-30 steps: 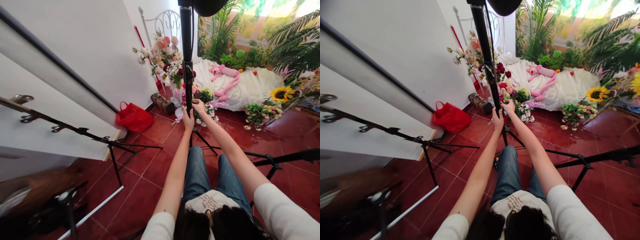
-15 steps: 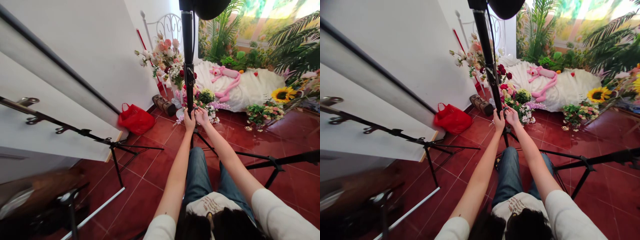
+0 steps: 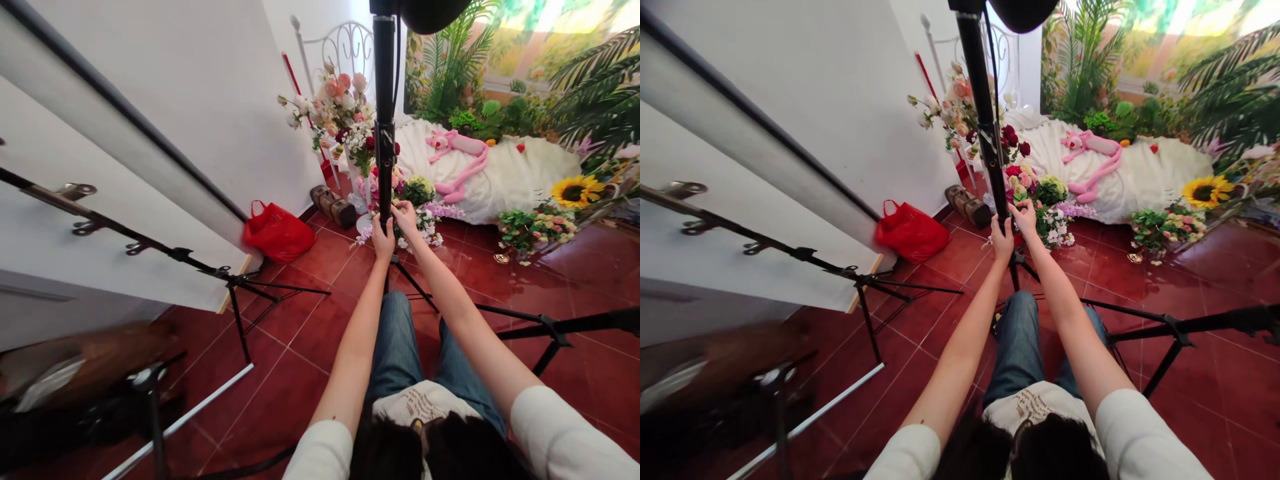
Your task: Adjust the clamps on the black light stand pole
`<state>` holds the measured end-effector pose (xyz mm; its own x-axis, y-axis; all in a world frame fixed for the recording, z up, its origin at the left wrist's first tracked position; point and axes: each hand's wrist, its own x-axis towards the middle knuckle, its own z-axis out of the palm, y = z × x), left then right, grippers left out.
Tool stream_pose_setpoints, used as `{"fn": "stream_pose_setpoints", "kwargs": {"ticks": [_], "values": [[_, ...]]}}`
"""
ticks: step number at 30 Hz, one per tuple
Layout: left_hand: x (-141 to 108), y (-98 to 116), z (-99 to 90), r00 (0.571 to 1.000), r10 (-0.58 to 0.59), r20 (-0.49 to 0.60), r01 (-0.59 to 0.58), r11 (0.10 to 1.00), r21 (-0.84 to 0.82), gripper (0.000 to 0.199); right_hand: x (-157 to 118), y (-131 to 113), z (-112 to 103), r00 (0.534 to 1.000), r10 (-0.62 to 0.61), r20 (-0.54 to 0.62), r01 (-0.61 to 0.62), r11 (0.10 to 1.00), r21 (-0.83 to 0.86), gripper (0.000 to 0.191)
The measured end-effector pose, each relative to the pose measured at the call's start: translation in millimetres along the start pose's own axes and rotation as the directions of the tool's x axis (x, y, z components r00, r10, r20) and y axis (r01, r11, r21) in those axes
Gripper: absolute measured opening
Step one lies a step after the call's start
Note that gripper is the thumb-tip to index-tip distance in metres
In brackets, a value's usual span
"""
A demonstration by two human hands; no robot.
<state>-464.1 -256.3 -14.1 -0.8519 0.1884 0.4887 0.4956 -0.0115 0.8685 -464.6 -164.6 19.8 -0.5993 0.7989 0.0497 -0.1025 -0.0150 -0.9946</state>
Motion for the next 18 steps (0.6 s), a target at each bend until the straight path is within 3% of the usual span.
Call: {"fn": "stream_pose_setpoints", "kwargs": {"ticks": [4, 8, 11, 13, 15, 18], "values": [[0, 4, -5.7, 0.999, -0.018, 0.036, 0.018, 1.0, 0.004, 0.049, -6, -4, -10, 0.997, -0.073, 0.037, 0.08, 0.958, -0.275, 0.029], [2, 4, -11.9, 0.997, -0.02, 0.077, 0.02, 1.0, 0.005, 0.048, -46, 11, -41, 0.986, -0.002, 0.165, 0.021, 0.993, -0.116, 0.034], [5, 7, -15.5, 0.991, -0.056, 0.12, 0.056, 0.998, 0.005, 0.047, -96, 28, -86, 0.901, 0.145, 0.409, -0.127, 0.989, -0.072, 0.041], [6, 11, -15.0, 0.988, -0.094, 0.118, 0.095, 0.996, 0.001, 0.043, -133, 38, -125, 0.845, 0.203, 0.495, -0.169, 0.979, -0.114, 0.046], [2, 16, -10.2, 0.991, -0.121, 0.061, 0.122, 0.992, -0.023, 0.038, -167, 46, -168, 0.853, 0.246, 0.46, -0.201, 0.969, -0.145, 0.045], [-19, 21, 7.5, 0.958, -0.25, -0.14, 0.243, 0.968, -0.063, 0.047, -206, 54, -234, 0.898, 0.349, 0.268, -0.332, 0.937, -0.11, 0.048]]}}
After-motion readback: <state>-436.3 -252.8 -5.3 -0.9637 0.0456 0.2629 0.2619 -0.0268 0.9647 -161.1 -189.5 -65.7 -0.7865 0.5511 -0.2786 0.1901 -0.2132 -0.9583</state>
